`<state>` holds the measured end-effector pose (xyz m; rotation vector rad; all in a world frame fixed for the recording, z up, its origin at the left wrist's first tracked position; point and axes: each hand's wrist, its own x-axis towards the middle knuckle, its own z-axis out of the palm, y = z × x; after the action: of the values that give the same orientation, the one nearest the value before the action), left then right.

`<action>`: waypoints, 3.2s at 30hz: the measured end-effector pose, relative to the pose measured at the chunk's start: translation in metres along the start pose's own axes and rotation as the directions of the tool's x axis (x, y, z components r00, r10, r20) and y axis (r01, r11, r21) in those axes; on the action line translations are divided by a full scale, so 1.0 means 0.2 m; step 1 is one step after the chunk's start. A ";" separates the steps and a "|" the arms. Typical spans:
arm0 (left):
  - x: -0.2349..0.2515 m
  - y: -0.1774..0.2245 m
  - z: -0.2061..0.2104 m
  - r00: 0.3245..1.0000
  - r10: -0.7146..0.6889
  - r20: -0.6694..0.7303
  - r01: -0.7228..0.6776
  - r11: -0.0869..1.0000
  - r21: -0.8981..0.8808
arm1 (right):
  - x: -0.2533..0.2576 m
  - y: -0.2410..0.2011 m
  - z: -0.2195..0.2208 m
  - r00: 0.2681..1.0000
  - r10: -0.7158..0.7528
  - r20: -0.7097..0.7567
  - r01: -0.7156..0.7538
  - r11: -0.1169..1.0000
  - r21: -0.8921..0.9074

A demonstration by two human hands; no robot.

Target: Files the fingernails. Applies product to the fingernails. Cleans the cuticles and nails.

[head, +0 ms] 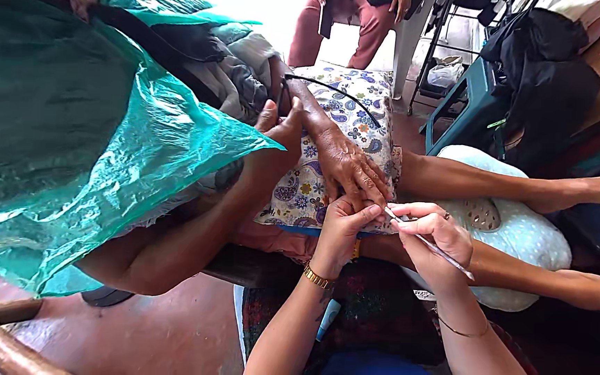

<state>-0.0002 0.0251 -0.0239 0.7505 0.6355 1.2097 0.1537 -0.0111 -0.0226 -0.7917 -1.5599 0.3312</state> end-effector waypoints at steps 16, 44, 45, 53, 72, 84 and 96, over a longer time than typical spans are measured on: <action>-0.01 -0.01 -0.01 1.000 -0.017 -0.024 0.017 1.000 -0.022 | -0.01 -0.02 0.04 0.994 -0.100 0.035 0.104 0.977 -0.184; -0.02 0.00 0.00 0.999 -0.016 -0.048 0.016 1.000 -0.006 | -0.03 -0.03 0.04 0.994 -0.106 0.033 0.111 0.973 -0.201; -0.02 -0.01 0.00 0.998 -0.020 -0.054 0.021 1.000 0.003 | -0.03 -0.03 0.05 0.993 -0.113 0.031 0.117 0.969 -0.216; -0.01 -0.01 0.00 0.999 -0.016 -0.045 0.016 1.000 -0.014 | 0.01 -0.04 0.04 0.997 -0.062 0.042 0.070 0.970 -0.232; -0.01 0.04 -0.04 0.995 -0.101 0.003 0.100 0.986 -0.131 | 0.15 0.05 0.17 0.856 0.512 -0.072 -0.365 0.697 0.617; -0.01 0.02 -0.06 0.998 -0.049 0.037 0.054 0.990 -0.129 | -0.05 0.03 0.11 0.938 0.343 -0.039 -0.274 0.808 0.522; -0.02 0.01 -0.05 1.000 -0.030 0.000 0.030 0.991 -0.134 | -0.06 0.01 0.12 0.955 0.290 -0.057 -0.236 0.864 0.444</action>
<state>-0.0105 0.0238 -0.0274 0.6256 0.5591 1.2130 0.1310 -0.0124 -0.0376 -0.6559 -1.1972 0.7894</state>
